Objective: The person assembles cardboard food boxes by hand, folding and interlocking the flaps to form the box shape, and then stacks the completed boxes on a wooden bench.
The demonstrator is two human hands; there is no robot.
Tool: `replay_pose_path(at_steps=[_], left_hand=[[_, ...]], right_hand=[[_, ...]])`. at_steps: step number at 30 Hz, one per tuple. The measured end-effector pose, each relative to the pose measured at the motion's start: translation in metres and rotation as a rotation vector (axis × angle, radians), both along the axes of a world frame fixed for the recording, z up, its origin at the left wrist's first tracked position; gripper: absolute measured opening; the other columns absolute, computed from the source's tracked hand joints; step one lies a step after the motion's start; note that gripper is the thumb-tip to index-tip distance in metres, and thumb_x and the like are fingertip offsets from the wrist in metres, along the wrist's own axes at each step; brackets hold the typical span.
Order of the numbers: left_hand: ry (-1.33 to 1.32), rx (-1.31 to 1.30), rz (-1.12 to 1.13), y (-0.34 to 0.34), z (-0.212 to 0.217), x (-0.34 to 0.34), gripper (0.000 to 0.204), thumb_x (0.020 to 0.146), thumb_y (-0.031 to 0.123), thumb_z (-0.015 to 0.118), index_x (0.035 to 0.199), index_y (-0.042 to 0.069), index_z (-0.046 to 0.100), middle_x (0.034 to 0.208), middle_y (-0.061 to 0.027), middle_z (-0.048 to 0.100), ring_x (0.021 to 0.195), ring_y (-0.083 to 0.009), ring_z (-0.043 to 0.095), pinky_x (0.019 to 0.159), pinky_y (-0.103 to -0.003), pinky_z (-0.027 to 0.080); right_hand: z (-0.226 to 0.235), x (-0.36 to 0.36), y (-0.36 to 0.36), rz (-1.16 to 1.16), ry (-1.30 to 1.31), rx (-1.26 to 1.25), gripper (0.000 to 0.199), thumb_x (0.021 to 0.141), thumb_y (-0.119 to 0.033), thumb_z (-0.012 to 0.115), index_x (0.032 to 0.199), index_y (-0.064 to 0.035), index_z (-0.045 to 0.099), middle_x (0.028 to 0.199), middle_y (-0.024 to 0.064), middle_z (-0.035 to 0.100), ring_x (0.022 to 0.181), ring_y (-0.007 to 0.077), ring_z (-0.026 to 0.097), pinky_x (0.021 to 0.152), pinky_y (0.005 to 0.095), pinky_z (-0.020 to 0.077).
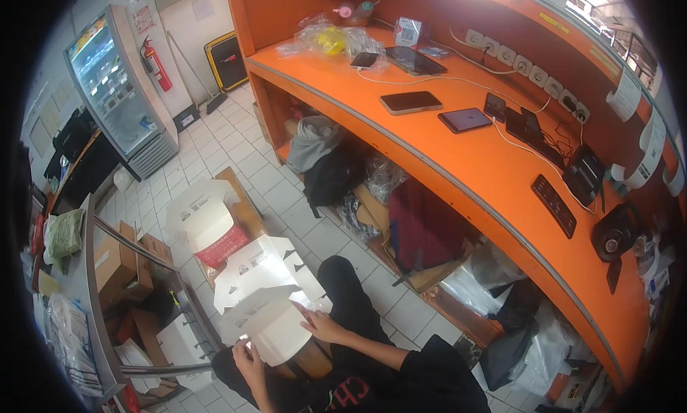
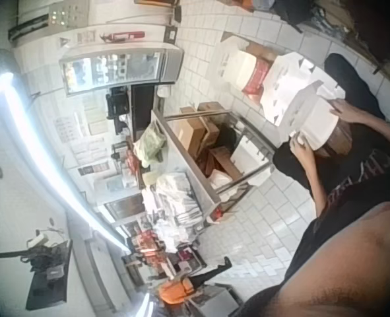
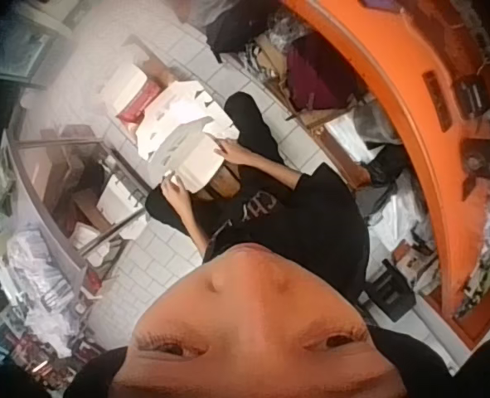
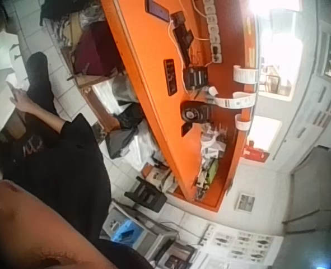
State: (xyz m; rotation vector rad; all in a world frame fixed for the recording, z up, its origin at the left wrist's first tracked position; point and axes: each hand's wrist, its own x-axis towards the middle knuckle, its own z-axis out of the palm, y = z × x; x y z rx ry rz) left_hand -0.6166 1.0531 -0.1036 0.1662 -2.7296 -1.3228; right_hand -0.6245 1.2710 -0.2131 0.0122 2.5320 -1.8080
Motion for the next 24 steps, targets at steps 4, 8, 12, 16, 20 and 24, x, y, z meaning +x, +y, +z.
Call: replay_pose_path(at_steps=[4,8,12,16,20,24], left_hand=[[0.036,-0.147,0.004,-0.024,-0.063,0.012,0.029,0.075,0.003,0.057,0.102,-0.002,0.048,0.110,-0.0184,0.042,0.102,-0.0314,0.043,0.083,-0.036,0.039],[0.004,-0.221,-0.058,-0.030,-0.084,0.023,0.044,0.080,0.018,0.060,0.117,0.002,0.044,0.119,-0.0233,0.031,0.104,-0.0376,0.038,0.087,-0.041,0.036],[0.059,-0.181,0.061,-0.027,-0.080,0.026,0.039,0.081,0.014,0.057,0.115,-0.001,0.044,0.115,-0.0239,0.033,0.099,-0.0365,0.041,0.084,-0.040,0.038],[0.055,-0.126,0.123,-0.021,-0.055,0.020,0.029,0.085,0.012,0.051,0.110,-0.002,0.044,0.110,-0.0217,0.036,0.091,-0.0327,0.045,0.080,-0.038,0.038],[-0.042,-0.162,0.266,-0.043,-0.056,0.030,0.021,0.086,0.014,0.049,0.101,-0.001,0.046,0.098,-0.0200,0.043,0.086,-0.0321,0.048,0.076,-0.039,0.039],[-0.166,-0.107,0.323,-0.053,-0.048,0.021,0.020,0.086,0.014,0.050,0.100,-0.001,0.047,0.097,-0.0189,0.044,0.083,-0.0306,0.049,0.074,-0.038,0.040]], right_hand=[[0.019,-0.026,0.044,0.568,0.031,0.393,0.038,0.087,-0.034,0.048,0.093,0.0023,0.059,0.091,0.0220,0.057,0.099,0.0327,0.049,0.086,0.0372,0.0390],[0.149,-0.107,0.134,0.315,-0.055,0.338,0.027,0.082,-0.028,0.055,0.088,-0.0022,0.062,0.082,0.0130,0.062,0.077,0.0215,0.060,0.069,0.0325,0.0470],[0.258,-0.224,0.210,-0.062,0.354,0.099,0.015,0.081,-0.011,0.052,0.083,0.0016,0.060,0.074,0.0106,0.061,0.063,0.0129,0.058,0.057,0.0262,0.0479],[0.285,-0.335,0.315,-0.542,0.490,0.363,0.019,0.080,-0.011,0.049,0.074,0.0027,0.060,0.065,0.0131,0.060,0.059,0.0212,0.059,0.057,0.0316,0.0467],[0.291,-0.413,0.425,-0.854,0.835,0.750,0.018,0.074,-0.012,0.052,0.073,0.0026,0.062,0.070,0.0212,0.060,0.065,0.0306,0.061,0.060,0.0365,0.0463],[0.289,-0.462,0.460,-0.890,0.413,0.708,0.037,0.073,-0.025,0.061,0.096,0.0036,0.058,0.092,0.0243,0.059,0.087,0.0315,0.059,0.077,0.0385,0.0449]])
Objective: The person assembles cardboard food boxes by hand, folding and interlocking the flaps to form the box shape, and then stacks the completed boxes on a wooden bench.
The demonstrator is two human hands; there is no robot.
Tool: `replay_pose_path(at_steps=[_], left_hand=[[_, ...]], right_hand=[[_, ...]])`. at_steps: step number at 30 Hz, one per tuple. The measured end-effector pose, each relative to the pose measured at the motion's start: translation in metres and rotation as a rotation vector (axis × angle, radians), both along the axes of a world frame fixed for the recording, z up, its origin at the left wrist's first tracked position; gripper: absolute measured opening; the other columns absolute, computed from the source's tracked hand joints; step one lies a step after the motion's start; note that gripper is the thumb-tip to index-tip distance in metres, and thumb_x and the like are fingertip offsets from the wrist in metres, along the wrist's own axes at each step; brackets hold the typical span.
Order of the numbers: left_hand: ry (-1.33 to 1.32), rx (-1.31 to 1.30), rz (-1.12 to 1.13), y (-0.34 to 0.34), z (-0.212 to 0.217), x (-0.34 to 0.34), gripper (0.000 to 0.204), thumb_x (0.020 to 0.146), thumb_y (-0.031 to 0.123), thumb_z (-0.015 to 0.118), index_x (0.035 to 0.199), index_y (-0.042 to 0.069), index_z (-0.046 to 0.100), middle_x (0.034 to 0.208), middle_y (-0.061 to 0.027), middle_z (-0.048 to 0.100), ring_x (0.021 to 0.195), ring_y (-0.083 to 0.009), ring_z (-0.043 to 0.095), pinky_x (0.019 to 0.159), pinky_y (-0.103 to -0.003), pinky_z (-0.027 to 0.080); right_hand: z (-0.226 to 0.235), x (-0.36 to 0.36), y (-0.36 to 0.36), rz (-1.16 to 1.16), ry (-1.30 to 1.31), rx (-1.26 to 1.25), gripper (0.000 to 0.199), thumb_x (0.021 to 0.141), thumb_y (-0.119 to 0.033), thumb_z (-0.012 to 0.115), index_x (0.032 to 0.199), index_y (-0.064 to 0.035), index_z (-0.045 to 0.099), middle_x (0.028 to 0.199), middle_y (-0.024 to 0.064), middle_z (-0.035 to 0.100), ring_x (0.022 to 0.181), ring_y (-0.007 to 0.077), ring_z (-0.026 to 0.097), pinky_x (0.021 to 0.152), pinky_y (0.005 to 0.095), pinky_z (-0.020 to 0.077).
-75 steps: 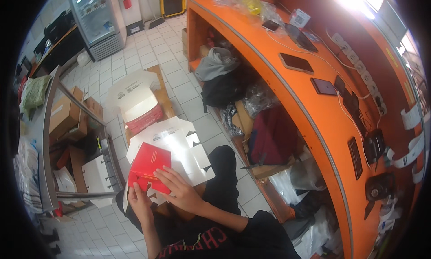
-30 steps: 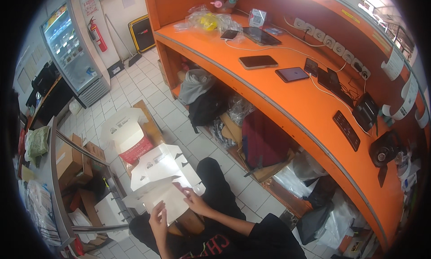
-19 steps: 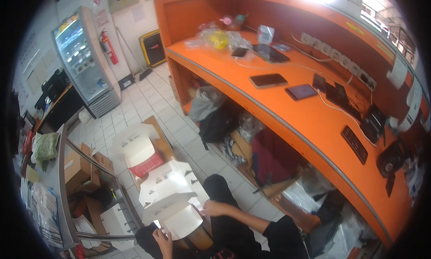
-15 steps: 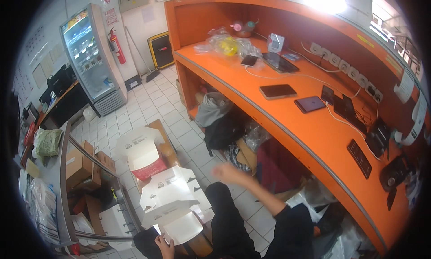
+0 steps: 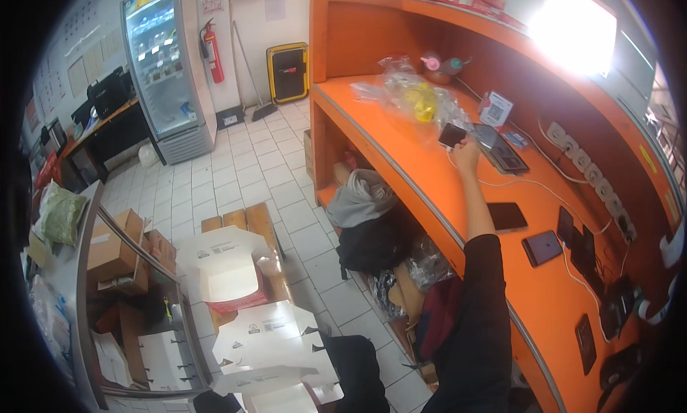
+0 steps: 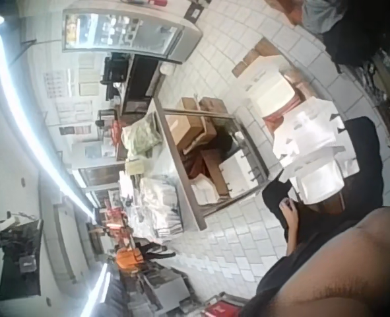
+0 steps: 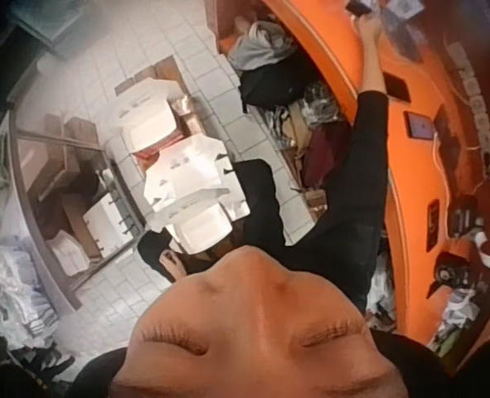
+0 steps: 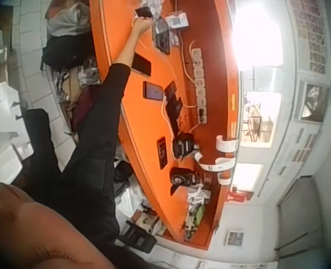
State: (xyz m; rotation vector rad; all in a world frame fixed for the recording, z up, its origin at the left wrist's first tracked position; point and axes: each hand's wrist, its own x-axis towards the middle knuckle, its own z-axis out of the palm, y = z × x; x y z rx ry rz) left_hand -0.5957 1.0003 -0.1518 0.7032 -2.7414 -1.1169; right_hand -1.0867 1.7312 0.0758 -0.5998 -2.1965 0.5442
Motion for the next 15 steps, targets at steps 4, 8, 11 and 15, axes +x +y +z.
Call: replay_pose_path(at_steps=[4,8,11,15], left_hand=[[0.041,0.003,-0.096,-0.007,-0.020,-0.017,0.019,0.083,0.013,0.051,0.097,0.001,0.050,0.094,-0.0187,0.045,0.079,-0.0295,0.048,0.071,-0.037,0.041],[-0.005,0.023,0.025,-0.007,-0.013,-0.012,0.019,0.085,0.012,0.049,0.099,-0.001,0.049,0.094,-0.0187,0.045,0.081,-0.0301,0.050,0.072,-0.039,0.041],[-0.076,0.059,0.039,-0.004,-0.013,-0.020,0.019,0.086,0.012,0.048,0.100,-0.001,0.048,0.094,-0.0189,0.046,0.085,-0.0310,0.050,0.075,-0.039,0.041],[-0.111,0.012,-0.094,0.003,-0.005,-0.040,0.022,0.086,0.012,0.048,0.102,-0.002,0.047,0.097,-0.0194,0.047,0.089,-0.0333,0.049,0.078,-0.038,0.039]], right_hand=[[-0.006,-0.034,0.007,-0.256,-0.098,0.226,0.051,0.069,-0.034,0.065,0.103,0.0022,0.056,0.105,0.0254,0.055,0.099,0.0319,0.055,0.083,0.0373,0.0427],[-0.006,-0.066,-0.054,-0.602,-0.312,0.288,0.062,0.064,-0.045,0.068,0.099,0.0052,0.058,0.102,0.0217,0.058,0.096,0.0317,0.056,0.079,0.0393,0.0446],[-0.008,-0.066,0.001,-0.294,-0.463,0.130,0.072,0.062,-0.057,0.063,0.101,0.0033,0.059,0.094,0.0183,0.062,0.088,0.0282,0.060,0.072,0.0364,0.0477],[0.038,-0.021,0.120,0.095,-0.409,-0.352,0.064,0.072,-0.058,0.053,0.101,-0.0016,0.059,0.067,0.0070,0.059,0.066,0.0224,0.061,0.060,0.0309,0.0500]])
